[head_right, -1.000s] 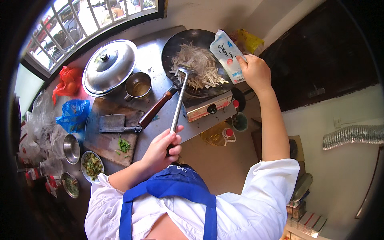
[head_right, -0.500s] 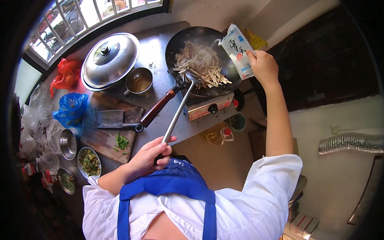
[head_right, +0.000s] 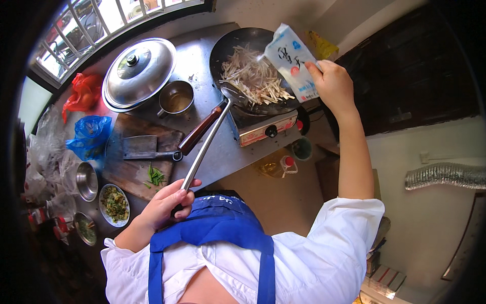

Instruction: The person stir-fries meat in a wok using a spatula, adds a bowl of vegetables and a bowl of sprouts, then pours seasoning from a bag and a bottle while continuing to stir the ingredients over a burner.

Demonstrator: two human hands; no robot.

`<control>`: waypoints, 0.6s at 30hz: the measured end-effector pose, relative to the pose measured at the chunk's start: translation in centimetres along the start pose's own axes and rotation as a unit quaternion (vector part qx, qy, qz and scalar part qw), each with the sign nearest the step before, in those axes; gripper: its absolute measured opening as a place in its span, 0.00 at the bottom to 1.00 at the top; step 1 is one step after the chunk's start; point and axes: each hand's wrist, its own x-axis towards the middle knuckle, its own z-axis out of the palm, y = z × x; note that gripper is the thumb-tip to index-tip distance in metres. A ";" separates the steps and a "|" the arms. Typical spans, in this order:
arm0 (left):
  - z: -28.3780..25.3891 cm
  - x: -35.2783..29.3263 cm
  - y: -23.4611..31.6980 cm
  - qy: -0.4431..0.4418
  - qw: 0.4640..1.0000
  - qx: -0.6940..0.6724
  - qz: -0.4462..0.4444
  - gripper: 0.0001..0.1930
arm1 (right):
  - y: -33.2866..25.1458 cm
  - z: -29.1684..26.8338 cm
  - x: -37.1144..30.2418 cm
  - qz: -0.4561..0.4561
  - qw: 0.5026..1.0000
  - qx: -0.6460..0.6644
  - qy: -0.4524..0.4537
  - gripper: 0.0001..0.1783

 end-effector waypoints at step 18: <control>-0.3 2.2 0.6 0.025 1.000 0.003 0.015 0.22 | 3.6 2.0 4.8 0.085 0.993 -0.072 0.041 0.23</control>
